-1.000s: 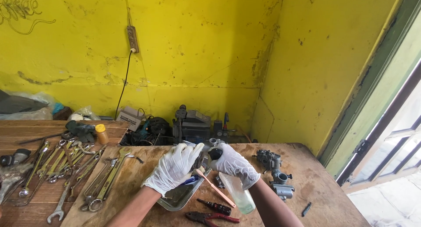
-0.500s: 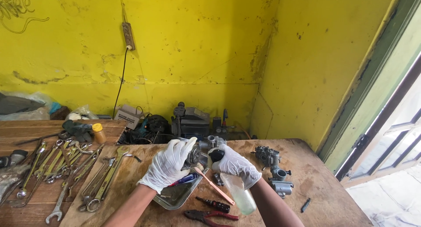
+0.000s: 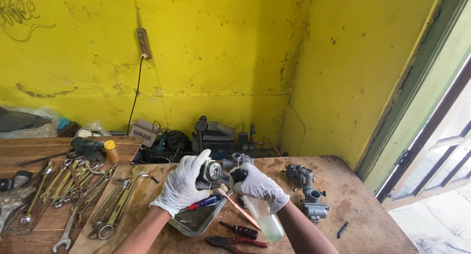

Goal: Disassembling and inspecting a motorcycle carburetor using hand tools on a workbench

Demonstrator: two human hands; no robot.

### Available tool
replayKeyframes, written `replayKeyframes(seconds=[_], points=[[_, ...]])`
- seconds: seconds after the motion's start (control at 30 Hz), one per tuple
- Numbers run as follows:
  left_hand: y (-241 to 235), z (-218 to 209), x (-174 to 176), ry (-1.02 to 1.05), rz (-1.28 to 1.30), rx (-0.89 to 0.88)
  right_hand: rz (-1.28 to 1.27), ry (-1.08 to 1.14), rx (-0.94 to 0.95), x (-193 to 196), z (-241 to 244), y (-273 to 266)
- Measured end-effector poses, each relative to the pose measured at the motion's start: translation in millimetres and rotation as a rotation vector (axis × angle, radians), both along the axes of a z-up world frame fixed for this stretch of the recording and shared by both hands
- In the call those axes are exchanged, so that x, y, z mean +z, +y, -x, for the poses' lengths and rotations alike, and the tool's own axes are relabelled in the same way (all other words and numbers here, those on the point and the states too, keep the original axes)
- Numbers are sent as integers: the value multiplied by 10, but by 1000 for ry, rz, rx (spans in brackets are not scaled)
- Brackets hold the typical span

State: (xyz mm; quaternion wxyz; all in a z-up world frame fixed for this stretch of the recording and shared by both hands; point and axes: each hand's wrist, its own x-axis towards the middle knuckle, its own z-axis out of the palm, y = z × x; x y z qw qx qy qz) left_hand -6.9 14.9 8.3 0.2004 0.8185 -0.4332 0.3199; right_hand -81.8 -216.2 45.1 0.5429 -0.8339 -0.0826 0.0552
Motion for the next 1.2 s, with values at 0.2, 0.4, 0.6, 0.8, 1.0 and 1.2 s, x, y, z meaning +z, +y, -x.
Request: replayKeyframes(seconds=[0.2,0.4,0.6,0.8,1.0,1.2], points=[[12,55,98,265,337,-154,92,-96,-4,-64,23,28],[-29,9,90,645,510,-129,147,-81,-100,68,196,161],[-80,-190,-123,828,806,-164,280,-101,-136,-434,-156,-50],[-185,-139,-18,931,930,-119,139,-50,-159,-67,210,50],[-289,-15,148,1062,699,48,277,-255,-71,-182,166,29],[-336,-43,152,1188,769,47,314,-279,-88,-374,89,-38]])
